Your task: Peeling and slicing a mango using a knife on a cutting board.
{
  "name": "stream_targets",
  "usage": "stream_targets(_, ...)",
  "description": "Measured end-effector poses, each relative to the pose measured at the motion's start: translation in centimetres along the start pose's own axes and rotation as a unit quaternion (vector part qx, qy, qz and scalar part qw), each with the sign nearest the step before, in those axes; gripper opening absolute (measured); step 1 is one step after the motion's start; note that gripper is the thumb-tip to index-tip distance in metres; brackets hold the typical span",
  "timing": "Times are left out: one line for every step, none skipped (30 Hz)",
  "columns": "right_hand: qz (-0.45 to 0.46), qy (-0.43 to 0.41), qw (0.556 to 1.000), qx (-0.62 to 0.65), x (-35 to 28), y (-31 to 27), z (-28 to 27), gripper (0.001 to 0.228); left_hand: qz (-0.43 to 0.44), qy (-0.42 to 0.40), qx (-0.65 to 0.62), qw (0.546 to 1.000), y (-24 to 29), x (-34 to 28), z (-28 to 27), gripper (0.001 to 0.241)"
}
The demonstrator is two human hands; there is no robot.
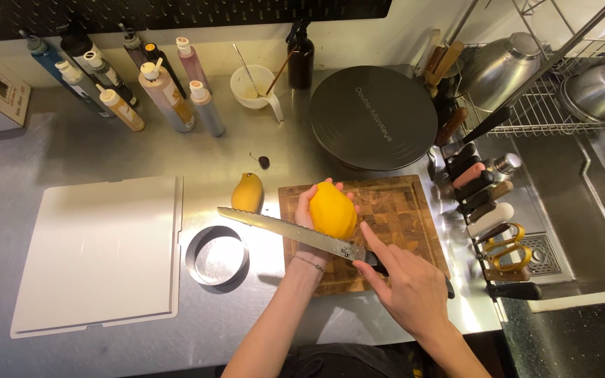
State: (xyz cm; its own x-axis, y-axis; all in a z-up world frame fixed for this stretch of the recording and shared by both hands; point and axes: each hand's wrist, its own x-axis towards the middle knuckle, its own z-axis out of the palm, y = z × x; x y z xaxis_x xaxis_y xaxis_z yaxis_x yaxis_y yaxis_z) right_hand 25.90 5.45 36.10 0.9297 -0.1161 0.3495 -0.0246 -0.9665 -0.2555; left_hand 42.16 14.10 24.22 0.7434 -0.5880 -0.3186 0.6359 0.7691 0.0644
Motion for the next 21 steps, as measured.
stream_targets(0.000,0.001,1.000,0.000,0.1,0.0,-0.1,0.063,0.000,0.000,0.001,1.000,-0.1,-0.2,0.2,0.031)
stream_targets(-0.003,0.001,1.000,0.003,0.2,-0.1,-0.2,0.063,0.005,0.000,0.006,1.000,-0.2,-0.4,0.4,0.032)
stream_targets(-0.007,0.002,1.000,0.006,0.4,-0.1,-0.2,0.064,0.010,-0.001,0.011,1.000,-0.3,-0.6,0.6,0.032)
stream_targets(-0.007,0.002,1.000,0.006,0.5,0.0,-0.2,0.064,0.010,-0.001,0.011,1.000,-0.5,-1.0,0.9,0.032)
stream_targets(-0.005,0.000,1.000,0.014,0.6,0.0,-0.1,0.064,0.014,-0.013,0.017,1.000,-0.8,-1.5,1.2,0.034)
stream_targets(-0.004,-0.003,1.000,0.022,0.7,0.0,0.0,0.065,0.018,-0.024,0.022,0.999,-1.0,-1.9,1.4,0.036)
stream_targets(-0.003,-0.002,1.000,0.022,0.9,-0.1,0.0,0.065,0.017,-0.024,0.022,0.999,-1.1,-2.3,1.7,0.036)
stream_targets(-0.003,-0.005,1.000,0.026,1.1,-0.1,-0.1,0.065,0.014,-0.030,0.037,0.999,-1.2,-2.6,1.9,0.040)
stream_targets(-0.004,-0.008,0.999,0.030,1.2,-0.2,-0.2,0.066,0.010,-0.036,0.052,0.998,-1.4,-2.9,2.1,0.043)
stream_targets(-0.004,-0.008,1.000,0.030,1.2,-0.2,-0.2,0.066,0.010,-0.037,0.051,0.998,-1.3,-2.9,2.0,0.043)
stream_targets(0.002,-0.015,0.999,0.033,1.2,-0.1,-0.2,0.066,0.005,-0.043,0.067,0.997,-1.2,-2.9,1.9,0.047)
stream_targets(0.007,-0.023,0.999,0.036,1.1,-0.1,-0.3,0.067,0.000,-0.049,0.083,0.995,-1.2,-2.9,1.8,0.050)
stream_targets(0.006,-0.022,0.999,0.036,1.0,0.1,-0.4,0.067,0.000,-0.049,0.083,0.995,-1.0,-2.8,1.5,0.050)
stream_targets(0.003,-0.014,0.999,0.039,0.8,0.4,-0.5,0.066,-0.002,-0.058,0.088,0.994,-0.9,-2.6,1.1,0.051)
stream_targets(-0.001,-0.007,0.999,0.043,0.7,0.5,-0.6,0.065,-0.004,-0.065,0.094,0.993,-0.7,-2.5,0.8,0.052)
stream_targets(-0.002,-0.007,0.999,0.043,0.5,1.0,-0.9,0.065,-0.003,-0.065,0.094,0.993,-0.2,-2.6,0.9,0.052)
stream_targets(0.007,-0.009,0.999,0.034,0.2,1.5,-1.3,0.066,-0.007,-0.062,0.098,0.993,0.1,-2.8,1.0,0.052)
stream_targets(0.015,-0.012,0.999,0.025,-0.1,2.0,-1.6,0.066,-0.012,-0.060,0.103,0.993,0.4,-2.9,1.1,0.052)
stream_targets(0.015,-0.012,1.000,0.024,-0.2,2.2,-1.8,0.066,-0.013,-0.061,0.102,0.993,0.5,-2.9,1.1,0.052)
stream_targets(0.034,-0.034,0.999,0.018,-0.2,2.5,-1.9,0.066,-0.018,-0.059,0.108,0.992,0.5,-2.9,1.1,0.052)
stream_targets(0.053,-0.057,0.997,0.013,-0.4,2.7,-2.1,0.067,-0.024,-0.058,0.114,0.992,0.6,-3.0,1.1,0.052)
